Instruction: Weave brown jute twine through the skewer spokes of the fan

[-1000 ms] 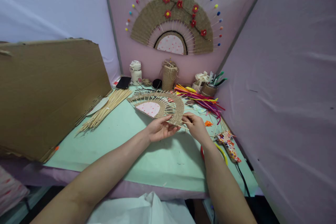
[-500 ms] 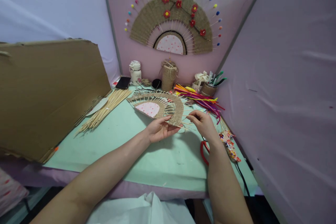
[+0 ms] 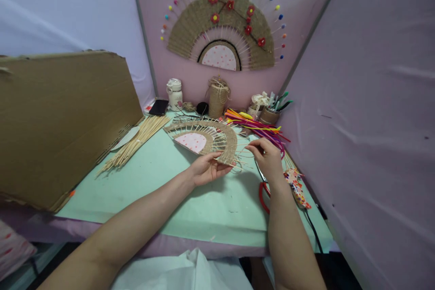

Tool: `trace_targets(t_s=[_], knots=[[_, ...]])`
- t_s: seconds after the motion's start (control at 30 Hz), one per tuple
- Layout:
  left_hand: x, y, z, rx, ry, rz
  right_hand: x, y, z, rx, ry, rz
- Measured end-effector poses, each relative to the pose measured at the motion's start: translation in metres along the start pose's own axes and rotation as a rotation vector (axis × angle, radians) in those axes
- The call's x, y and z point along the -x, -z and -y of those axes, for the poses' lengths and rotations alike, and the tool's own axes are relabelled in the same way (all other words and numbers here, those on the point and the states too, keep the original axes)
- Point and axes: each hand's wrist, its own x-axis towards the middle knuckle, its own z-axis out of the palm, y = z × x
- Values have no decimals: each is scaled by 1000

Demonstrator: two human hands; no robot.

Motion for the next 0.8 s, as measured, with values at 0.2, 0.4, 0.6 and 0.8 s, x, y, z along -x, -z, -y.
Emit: trace_targets(t_s=[0.2, 0.4, 0.6, 0.8], knots=[[1, -2, 2, -8, 5, -42, -1, 1, -8, 7, 27, 21], [1, -2, 3, -4, 17, -49, 0, -3, -14, 12, -100, -63], [5, -1, 2, 17, 46, -53, -1, -10, -16, -37, -180, -51], [7, -5, 2, 18, 49, -53, 2, -28, -18, -137, -360, 48]])
